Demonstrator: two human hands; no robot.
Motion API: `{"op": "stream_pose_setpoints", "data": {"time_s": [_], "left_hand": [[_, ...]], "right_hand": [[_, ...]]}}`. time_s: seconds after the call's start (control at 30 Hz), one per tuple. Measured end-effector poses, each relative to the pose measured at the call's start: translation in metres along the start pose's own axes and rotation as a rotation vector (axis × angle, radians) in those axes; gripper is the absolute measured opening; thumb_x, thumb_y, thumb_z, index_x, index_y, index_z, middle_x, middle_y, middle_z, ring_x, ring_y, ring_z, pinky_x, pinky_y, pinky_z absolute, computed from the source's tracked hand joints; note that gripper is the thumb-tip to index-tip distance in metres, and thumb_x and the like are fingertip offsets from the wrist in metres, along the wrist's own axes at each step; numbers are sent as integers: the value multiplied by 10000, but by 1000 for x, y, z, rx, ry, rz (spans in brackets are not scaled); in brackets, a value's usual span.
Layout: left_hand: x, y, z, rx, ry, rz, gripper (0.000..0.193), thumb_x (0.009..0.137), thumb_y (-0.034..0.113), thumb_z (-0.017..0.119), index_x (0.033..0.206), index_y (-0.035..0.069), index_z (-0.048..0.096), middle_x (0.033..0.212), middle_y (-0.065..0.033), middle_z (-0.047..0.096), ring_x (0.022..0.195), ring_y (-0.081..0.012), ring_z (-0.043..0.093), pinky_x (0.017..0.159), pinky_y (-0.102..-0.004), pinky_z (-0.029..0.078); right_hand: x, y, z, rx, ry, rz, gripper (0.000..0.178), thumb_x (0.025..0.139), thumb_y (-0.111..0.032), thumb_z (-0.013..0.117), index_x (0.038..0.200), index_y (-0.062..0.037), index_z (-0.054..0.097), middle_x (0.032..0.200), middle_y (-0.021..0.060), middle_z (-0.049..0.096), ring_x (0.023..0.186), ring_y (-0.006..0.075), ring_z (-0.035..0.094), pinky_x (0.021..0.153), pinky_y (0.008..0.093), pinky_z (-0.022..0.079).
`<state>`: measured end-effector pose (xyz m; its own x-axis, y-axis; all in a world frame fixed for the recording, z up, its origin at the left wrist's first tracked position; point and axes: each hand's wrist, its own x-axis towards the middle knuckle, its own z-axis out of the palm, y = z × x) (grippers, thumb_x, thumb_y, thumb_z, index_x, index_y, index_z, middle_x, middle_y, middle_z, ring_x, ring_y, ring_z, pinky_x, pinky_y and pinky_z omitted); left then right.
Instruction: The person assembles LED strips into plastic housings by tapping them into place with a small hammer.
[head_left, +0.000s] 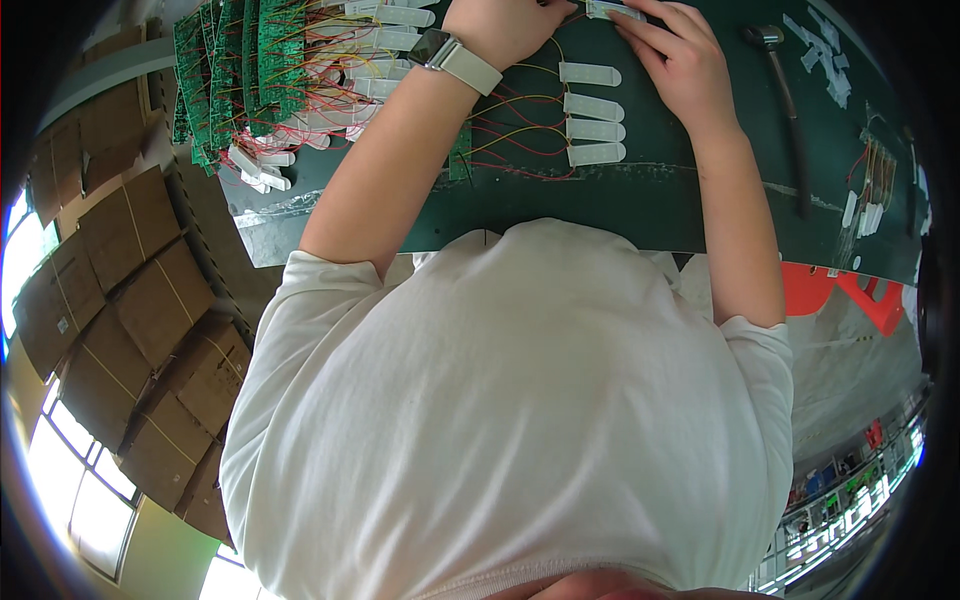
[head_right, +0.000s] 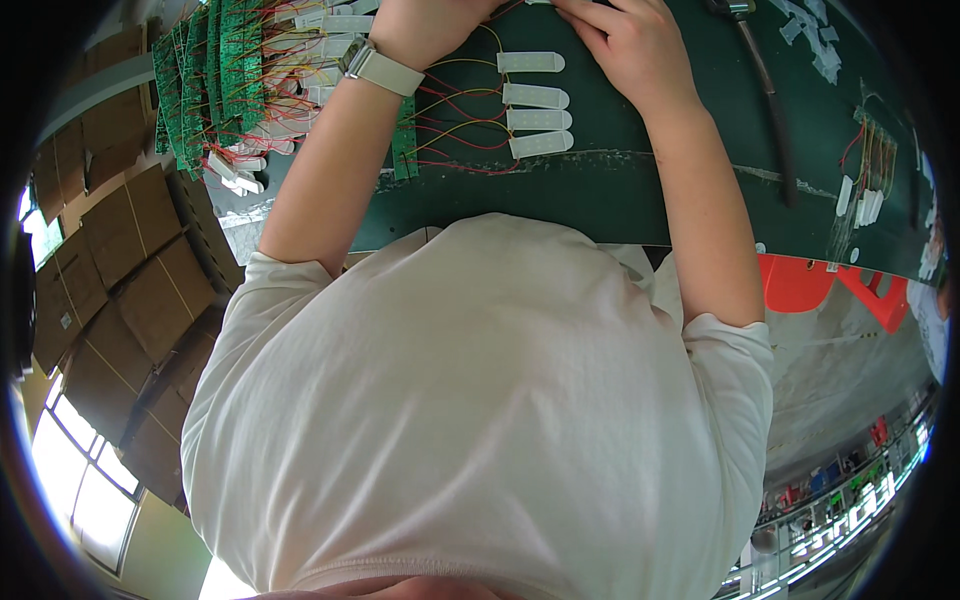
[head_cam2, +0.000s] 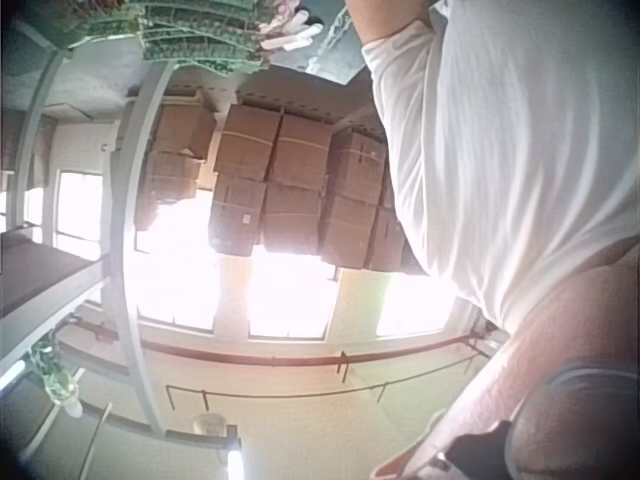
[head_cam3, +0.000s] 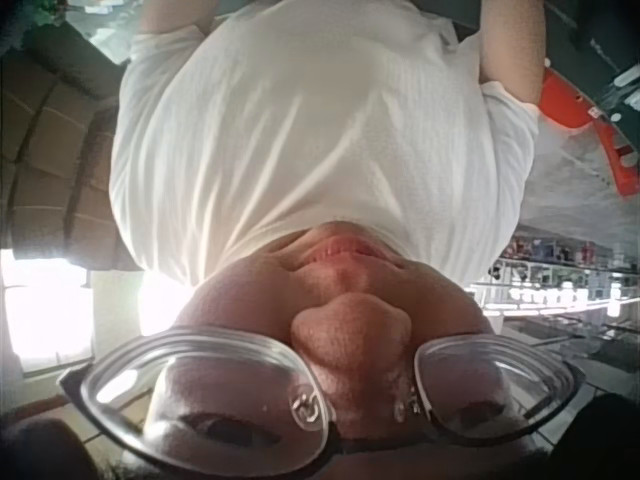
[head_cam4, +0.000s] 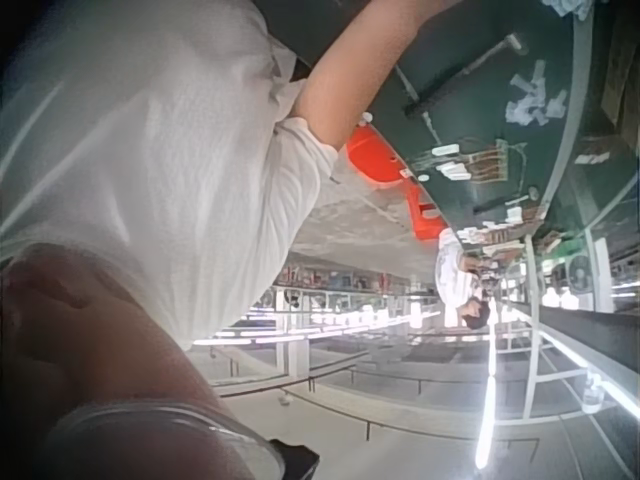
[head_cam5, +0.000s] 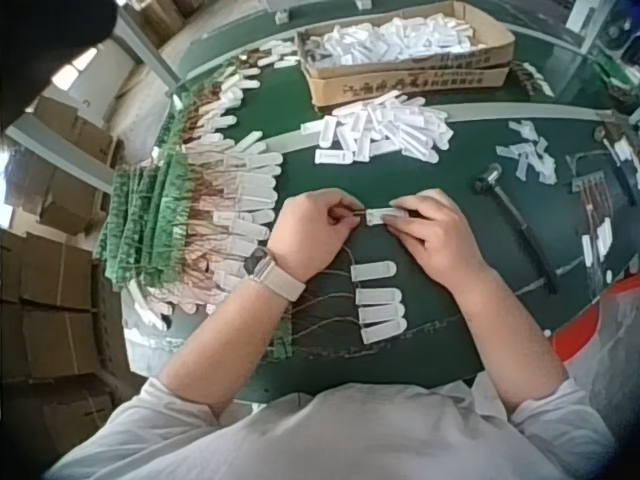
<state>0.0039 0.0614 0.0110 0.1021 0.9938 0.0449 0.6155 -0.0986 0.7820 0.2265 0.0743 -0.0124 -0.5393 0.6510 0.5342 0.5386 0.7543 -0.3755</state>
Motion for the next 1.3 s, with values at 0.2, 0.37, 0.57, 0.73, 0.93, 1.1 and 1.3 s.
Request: {"op": "stream_pose_setpoints", "data": {"time_s": [0.2, 0.37, 0.57, 0.73, 0.93, 1.1, 1.3], "left_hand": [[-1, 2, -5, 222, -49, 32, 174, 823, 120, 791, 965, 20, 783, 916, -159, 746, 857, -323, 719, 775, -390, 582], [-5, 1, 3, 244, 20, 113, 169, 806, 122, 794, 943, 23, 786, 932, -151, 727, 908, -335, 698, 823, -419, 567], [-7, -9, -1, 251, 63, 189, 191, 805, 125, 772, 954, 6, 776, 990, -154, 732, 993, -349, 680, 895, -429, 550], [-9, -14, -7, 237, 55, 212, 229, 813, 138, 756, 997, 3, 772, 1075, -159, 743, 1030, -350, 678, 929, -416, 548], [-8, -14, -7, 258, 6, 293, 289, 814, 152, 767, 1058, -2, 771, 1116, -154, 746, 1067, -338, 680, 960, -410, 545], [-6, -17, -10, 312, -1, 283, 335, 780, 195, 832, 1061, 21, 784, 1134, -118, 753, 1097, -309, 655, 1002, -400, 517], [-6, -14, -7, 395, 39, 260, 352, 772, 213, 842, 1083, 56, 793, 1164, -62, 744, 1179, -284, 603, 1048, -419, 479]], "right_hand": [[2, -2, 1, -15, -8, 49, 158, 803, -28, 764, 957, -13, 791, 1024, 129, 731, 975, 307, 664, 855, 403, 549], [4, 1, 5, 63, -24, 117, 160, 807, -10, 746, 960, -7, 791, 1016, 124, 737, 971, 308, 665, 861, 398, 548], [13, -6, 8, 93, -57, 77, 163, 802, -4, 741, 956, -12, 791, 1012, 121, 736, 947, 316, 656, 852, 398, 544], [15, -7, 12, 124, -75, 74, 162, 803, -5, 739, 957, -9, 790, 1013, 122, 738, 942, 317, 654, 851, 396, 542], [13, -3, 12, 153, -75, 82, 168, 811, -4, 736, 969, -6, 791, 1031, 121, 746, 956, 313, 660, 861, 391, 543], [16, -4, 14, 148, -71, 90, 167, 810, -6, 742, 968, -7, 793, 1031, 120, 749, 955, 308, 664, 858, 388, 546], [18, -5, 10, 138, -103, 82, 161, 806, -10, 752, 962, -3, 791, 1030, 116, 751, 953, 303, 666, 858, 381, 550]]}}
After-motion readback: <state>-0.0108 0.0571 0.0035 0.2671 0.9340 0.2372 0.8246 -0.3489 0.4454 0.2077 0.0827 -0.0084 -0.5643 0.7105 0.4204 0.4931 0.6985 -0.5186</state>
